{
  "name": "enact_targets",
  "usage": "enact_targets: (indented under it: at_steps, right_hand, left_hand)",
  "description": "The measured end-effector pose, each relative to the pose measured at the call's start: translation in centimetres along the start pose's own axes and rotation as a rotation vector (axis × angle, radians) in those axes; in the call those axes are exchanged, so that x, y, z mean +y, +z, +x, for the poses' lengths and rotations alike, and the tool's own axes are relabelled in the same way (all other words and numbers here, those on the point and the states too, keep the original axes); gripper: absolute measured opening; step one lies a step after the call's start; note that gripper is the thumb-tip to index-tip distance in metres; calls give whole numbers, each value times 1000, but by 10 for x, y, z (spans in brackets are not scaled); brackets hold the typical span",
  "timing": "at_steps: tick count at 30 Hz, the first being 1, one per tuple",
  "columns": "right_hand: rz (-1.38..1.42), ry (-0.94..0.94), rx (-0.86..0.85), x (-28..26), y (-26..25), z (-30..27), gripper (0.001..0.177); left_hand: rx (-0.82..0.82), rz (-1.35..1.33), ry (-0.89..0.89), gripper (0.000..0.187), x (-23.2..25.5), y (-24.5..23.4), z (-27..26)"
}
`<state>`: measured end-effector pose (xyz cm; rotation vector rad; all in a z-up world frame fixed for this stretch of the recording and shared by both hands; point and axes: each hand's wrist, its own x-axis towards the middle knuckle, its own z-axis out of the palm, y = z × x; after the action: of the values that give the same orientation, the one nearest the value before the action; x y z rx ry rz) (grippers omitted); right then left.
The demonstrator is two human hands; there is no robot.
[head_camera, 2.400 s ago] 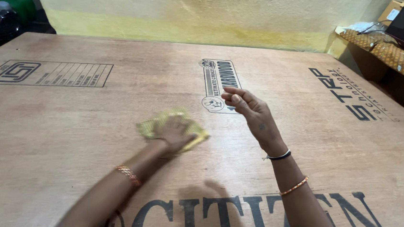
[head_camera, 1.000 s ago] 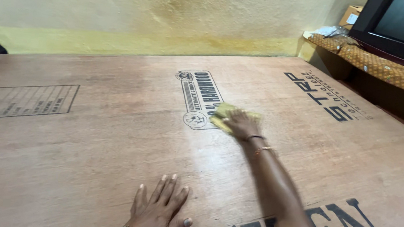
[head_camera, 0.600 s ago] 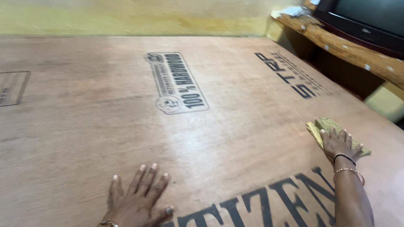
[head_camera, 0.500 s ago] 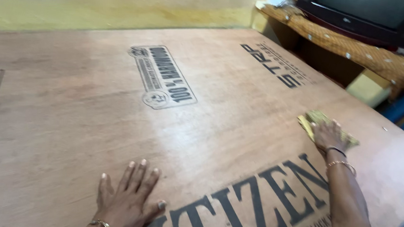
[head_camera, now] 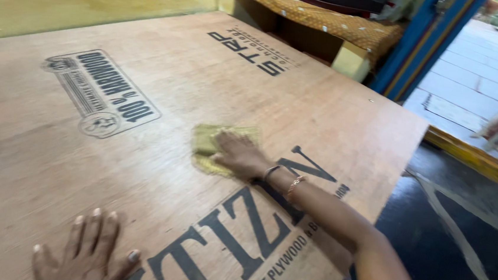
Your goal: The person wipes a large plywood board with a yellow cloth. They move the cloth across the surface in repeated strokes, covering different areas of the board.
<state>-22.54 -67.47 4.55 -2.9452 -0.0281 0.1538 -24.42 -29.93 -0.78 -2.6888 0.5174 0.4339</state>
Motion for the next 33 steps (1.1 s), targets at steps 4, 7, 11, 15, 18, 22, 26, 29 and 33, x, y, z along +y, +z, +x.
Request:
enact_targets:
  at_steps: [4,7,11,15,18,22,26,29,33]
  right_hand:
    - [-36,-358,-98,-81,28,-19,82]
    - [-58,-672,-39,-125,52,-50,79]
    - [-366,-843,133,-142,64,-94,76]
    - [-583,-809,143,-98,49,-121,74]
    - [-86,-476,-97,-27,30,-106,73]
    - [34,208,-37,106,-8,-104,72]
    - [-56,633,172,194,-38,-156,73]
    - [-25,799,180,193,-43,-178,70]
    - [110,549,130,129,-27,-190,71]
  left_hand:
    - [10,295,24,99,-6,23,17]
    - [1270,-347,750,81,-20,59,40]
    - [750,-100,86,97,-14,83,62]
    - [315,196,-39,93,-13,88,70]
    - [304,210,-7,88,-10,100,75]
    - [1108,-379,412,79,-16,111,79]
    - [1008,4,250,81,-14,79,53]
    - [124,302,3,81,-11,51,37]
    - [1061,90,388,79,8,21,30]
